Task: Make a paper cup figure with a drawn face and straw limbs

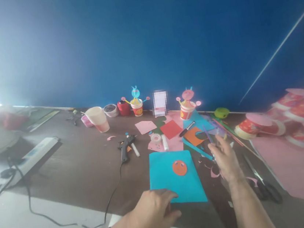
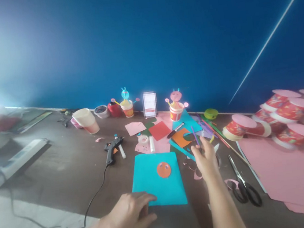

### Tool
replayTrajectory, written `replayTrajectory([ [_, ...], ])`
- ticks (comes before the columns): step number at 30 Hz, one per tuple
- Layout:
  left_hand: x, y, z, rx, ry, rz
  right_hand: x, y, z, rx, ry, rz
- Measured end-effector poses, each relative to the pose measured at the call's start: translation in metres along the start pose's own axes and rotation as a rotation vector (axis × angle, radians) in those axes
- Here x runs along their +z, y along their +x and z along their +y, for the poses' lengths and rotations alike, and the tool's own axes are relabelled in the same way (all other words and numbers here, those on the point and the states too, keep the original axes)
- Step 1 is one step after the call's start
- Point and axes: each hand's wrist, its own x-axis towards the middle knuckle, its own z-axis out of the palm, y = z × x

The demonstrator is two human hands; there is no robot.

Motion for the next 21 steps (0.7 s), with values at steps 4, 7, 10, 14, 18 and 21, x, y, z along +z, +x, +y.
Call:
replayTrajectory([
  [4,-0.01,-0.004,-0.01,0.019,0.078,-0.005,0.006,-0.003,-0.003,-0.05,-0.038,-0.015],
  [7,-0.016,0.001,-0.021,0.034,0.13,0.009,0.011,-0.011,-0.011,-0.106,-0.047,-0.06],
  [10,-0.022,0.012,-0.031,0.034,0.162,0.033,0.016,-0.02,-0.017,-0.119,-0.051,-0.186],
  [14,-0.024,0.036,-0.036,0.044,0.196,0.061,0.02,-0.028,-0.021,-0.102,-0.066,-0.348],
  [18,-0.017,0.059,-0.033,0.026,0.232,0.109,0.016,-0.029,-0.026,-0.038,-0.117,-0.502],
  [21,-0.012,0.064,-0.029,0.038,0.258,0.11,0.014,-0.03,-0.026,-0.017,-0.167,-0.599],
])
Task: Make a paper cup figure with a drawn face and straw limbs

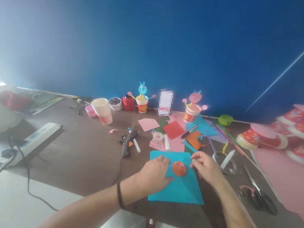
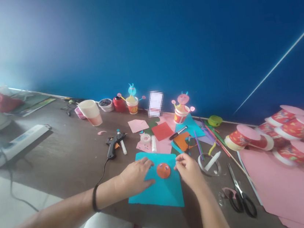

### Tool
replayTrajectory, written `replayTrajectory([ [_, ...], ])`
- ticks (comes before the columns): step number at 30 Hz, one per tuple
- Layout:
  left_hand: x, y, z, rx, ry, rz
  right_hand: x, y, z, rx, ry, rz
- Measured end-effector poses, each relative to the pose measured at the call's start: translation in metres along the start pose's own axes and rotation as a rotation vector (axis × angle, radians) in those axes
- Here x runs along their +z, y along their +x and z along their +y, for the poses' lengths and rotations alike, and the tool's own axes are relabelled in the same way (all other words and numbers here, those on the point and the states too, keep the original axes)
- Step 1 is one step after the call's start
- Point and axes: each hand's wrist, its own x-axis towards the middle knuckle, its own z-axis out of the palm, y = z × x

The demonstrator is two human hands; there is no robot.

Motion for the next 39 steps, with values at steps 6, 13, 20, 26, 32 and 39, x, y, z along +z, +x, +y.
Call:
replayTrajectory([
  [6,-0.001,-0.013,0.003,0.043,0.099,-0.075,0.007,-0.005,-0.001,-0.013,-0.076,-0.078],
  [13,0.006,-0.013,-0.012,0.083,0.109,-0.042,0.021,-0.024,-0.019,-0.121,-0.365,-0.026],
  [20,0.006,-0.005,-0.019,0.113,0.089,-0.033,0.034,-0.029,-0.022,-0.18,-0.508,-0.002],
  [26,0.005,-0.008,-0.022,0.134,0.072,-0.044,0.031,-0.023,-0.012,-0.194,-0.457,-0.001],
  [32,0.004,-0.013,-0.023,0.164,0.092,-0.024,0.034,-0.022,-0.005,-0.176,-0.398,-0.028],
  [39,-0.003,-0.015,-0.029,0.176,0.095,-0.082,0.038,-0.02,-0.003,-0.182,-0.365,-0.046],
])
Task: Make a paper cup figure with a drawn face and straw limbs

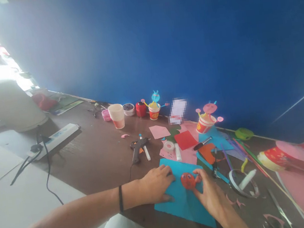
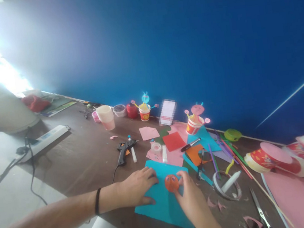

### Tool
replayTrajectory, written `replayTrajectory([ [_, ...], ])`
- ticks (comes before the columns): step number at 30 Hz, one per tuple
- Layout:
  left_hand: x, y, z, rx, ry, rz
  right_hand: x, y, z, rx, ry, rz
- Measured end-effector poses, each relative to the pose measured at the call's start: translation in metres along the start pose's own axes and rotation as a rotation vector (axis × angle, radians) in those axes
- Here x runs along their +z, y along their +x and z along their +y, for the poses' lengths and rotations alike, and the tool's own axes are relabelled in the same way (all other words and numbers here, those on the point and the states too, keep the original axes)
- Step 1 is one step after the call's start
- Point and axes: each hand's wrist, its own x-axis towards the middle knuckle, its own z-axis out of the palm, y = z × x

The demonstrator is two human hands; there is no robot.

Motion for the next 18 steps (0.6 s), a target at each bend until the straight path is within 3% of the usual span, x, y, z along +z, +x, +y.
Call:
replayTrajectory([
  [6,0.006,0.0,-0.004,-0.01,-0.039,0.015,-0.002,0.0,-0.006,-0.052,-0.006,0.092],
  [18,0.018,-0.005,0.003,0.036,-0.076,0.096,-0.008,0.001,-0.015,-0.061,0.011,0.087],
])
